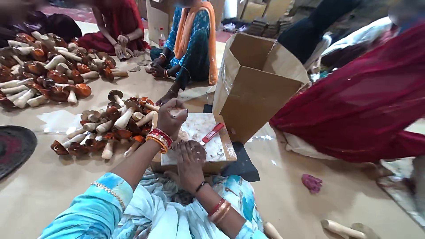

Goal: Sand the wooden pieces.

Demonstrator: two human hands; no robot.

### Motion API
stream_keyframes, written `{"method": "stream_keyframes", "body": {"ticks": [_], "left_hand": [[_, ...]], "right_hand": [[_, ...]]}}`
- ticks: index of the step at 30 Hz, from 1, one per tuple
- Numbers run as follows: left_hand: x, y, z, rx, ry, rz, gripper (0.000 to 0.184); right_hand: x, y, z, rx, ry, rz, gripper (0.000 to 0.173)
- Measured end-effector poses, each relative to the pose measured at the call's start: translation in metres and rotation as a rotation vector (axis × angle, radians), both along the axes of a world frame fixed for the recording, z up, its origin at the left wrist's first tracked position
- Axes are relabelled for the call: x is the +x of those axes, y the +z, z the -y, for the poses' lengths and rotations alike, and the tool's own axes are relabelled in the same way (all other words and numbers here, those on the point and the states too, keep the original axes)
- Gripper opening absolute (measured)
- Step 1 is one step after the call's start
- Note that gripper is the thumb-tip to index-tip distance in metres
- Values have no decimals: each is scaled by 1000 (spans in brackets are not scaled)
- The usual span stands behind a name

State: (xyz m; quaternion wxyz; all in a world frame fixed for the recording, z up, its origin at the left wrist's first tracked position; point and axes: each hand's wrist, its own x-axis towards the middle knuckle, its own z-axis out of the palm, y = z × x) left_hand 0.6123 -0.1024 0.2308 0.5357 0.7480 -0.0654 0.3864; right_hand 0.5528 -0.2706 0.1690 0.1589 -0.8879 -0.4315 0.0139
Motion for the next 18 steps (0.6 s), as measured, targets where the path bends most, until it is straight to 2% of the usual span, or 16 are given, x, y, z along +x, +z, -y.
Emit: {"method": "stream_keyframes", "body": {"ticks": [1, 3, 4, 5, 7, 9, 10, 12, 14, 16, 18], "left_hand": [[1, 0, -1, 7, 2, 2, 16], [3, 2, -3, 17, 5, 2, 18], [2, 1, -4, 11, -2, -3, 18], [3, -1, -4, 6, -9, 5, 19], [5, -2, -4, -5, -14, 19, 17], [3, -2, -2, 0, 0, 16, 16], [2, -2, -1, 9, 6, 18, 16], [1, -3, -3, 32, 1, 35, 16], [3, -4, -6, 50, -10, 32, 17], [3, -5, -5, 41, -23, 44, 12], [3, -5, -5, 39, -35, 69, 10]], "right_hand": [[-6, 8, 4, -32, 90, -142, 77], [-14, 29, 24, 60, 326, -438, 55], [-14, 36, 38, 158, 408, -575, 47], [-10, 38, 52, 323, 402, -607, 38], [15, 32, 83, 576, 170, -480, 26], [52, 21, 117, 641, -201, -264, 30], [72, 11, 133, 615, -358, -191, 34], [110, -16, 158, 485, -627, -187, 40], [157, -69, 178, 281, -815, -243, 47], [189, -122, 194, 117, -848, -276, 54], [204, -153, 196, 14, -828, -320, 62]]}}
